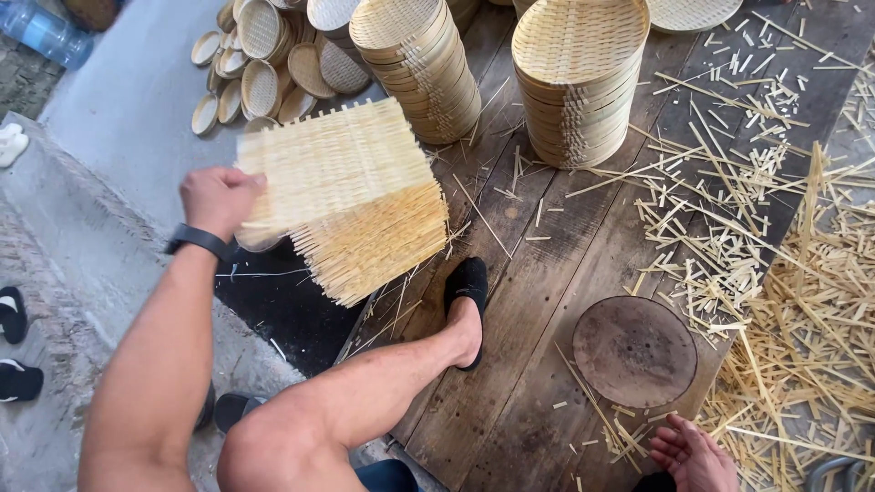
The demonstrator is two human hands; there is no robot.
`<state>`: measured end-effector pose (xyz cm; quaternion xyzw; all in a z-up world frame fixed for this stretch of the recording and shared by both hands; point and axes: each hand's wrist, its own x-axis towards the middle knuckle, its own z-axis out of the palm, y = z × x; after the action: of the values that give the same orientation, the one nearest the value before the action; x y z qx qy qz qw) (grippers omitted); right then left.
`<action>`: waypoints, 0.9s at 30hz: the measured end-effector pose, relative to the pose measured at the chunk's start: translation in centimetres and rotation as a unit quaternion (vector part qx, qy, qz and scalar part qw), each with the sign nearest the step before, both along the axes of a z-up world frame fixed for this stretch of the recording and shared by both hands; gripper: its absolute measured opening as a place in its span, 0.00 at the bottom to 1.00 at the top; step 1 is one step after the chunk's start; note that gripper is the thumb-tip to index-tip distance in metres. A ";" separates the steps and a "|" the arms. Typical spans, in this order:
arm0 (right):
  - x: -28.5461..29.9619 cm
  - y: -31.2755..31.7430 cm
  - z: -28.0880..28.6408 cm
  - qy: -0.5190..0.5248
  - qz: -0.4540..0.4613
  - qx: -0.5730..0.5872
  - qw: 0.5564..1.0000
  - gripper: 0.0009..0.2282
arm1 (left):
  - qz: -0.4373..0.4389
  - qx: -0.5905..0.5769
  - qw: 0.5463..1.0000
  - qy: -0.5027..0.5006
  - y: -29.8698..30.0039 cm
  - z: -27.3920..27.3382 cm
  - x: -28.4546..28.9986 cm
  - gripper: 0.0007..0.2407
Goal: Trimming excess bamboo strips from a woven plate using scissors and fitting it into a bamboo ring to form a basket or lid.
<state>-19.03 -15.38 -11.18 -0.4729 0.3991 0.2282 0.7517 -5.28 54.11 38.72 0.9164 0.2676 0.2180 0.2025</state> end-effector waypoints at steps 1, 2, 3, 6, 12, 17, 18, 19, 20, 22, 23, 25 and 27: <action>0.0 0.0 0.0 0.001 0.001 -0.003 1.000 0.16 | -0.016 0.086 0.995 0.045 0.4 -1.6 -0.5 0.09; 0.0 0.1 0.1 0.001 0.000 -0.005 1.000 0.16 | -0.033 0.172 0.981 0.088 0.8 -3.1 -0.8 0.11; 0.0 0.1 -0.4 -0.001 -0.001 -0.004 1.000 0.16 | -0.034 0.174 0.980 0.087 1.5 -4.8 -1.1 0.11; -0.2 -0.6 -1.7 -0.001 -0.002 0.008 1.000 0.16 | -0.010 0.274 0.953 0.126 2.4 -8.2 -1.2 0.09; -1.4 -1.6 -4.7 -0.038 -0.032 0.049 0.998 0.15 | 0.038 0.028 0.989 -0.140 -0.2 -0.8 -0.6 0.09; 0.1 -0.1 2.6 -0.103 -0.038 -0.075 0.991 0.16 | -0.288 -0.339 0.843 -0.303 -16.2 8.9 -0.4 0.14; 0.6 -0.1 5.8 -0.096 -0.047 -0.082 0.991 0.16 | -0.292 -0.350 0.840 -0.295 -17.4 7.2 0.7 0.14; 1.2 -0.2 8.8 -0.175 -0.042 -0.062 0.982 0.19 | -0.316 -0.403 0.836 -0.200 -18.8 5.5 1.6 0.15; 1.9 -0.3 11.6 -0.254 -0.037 -0.043 0.966 0.22 | -0.338 -0.451 0.819 -0.103 -20.4 3.4 2.6 0.17; 3.6 0.1 17.2 -0.292 -0.071 0.061 0.952 0.22 | -0.367 -0.503 0.782 0.022 -27.8 -1.5 3.6 0.13; 4.7 0.3 20.0 -0.334 -0.094 0.173 0.922 0.23 | -0.388 -0.536 0.737 0.137 -31.5 -3.6 3.9 0.10; 5.6 0.3 21.7 -0.312 -0.092 0.202 0.924 0.27 | -0.339 -0.537 0.744 0.208 -33.9 -14.7 4.2 0.10; 6.6 0.4 20.8 -0.292 -0.087 0.236 0.923 0.31 | -0.287 -0.529 0.749 0.276 -36.0 -24.5 3.3 0.10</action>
<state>-12.41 -15.02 9.61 -0.2914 0.1356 0.1011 0.9415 -1.96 18.07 14.24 0.7162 0.1087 -0.2894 0.6257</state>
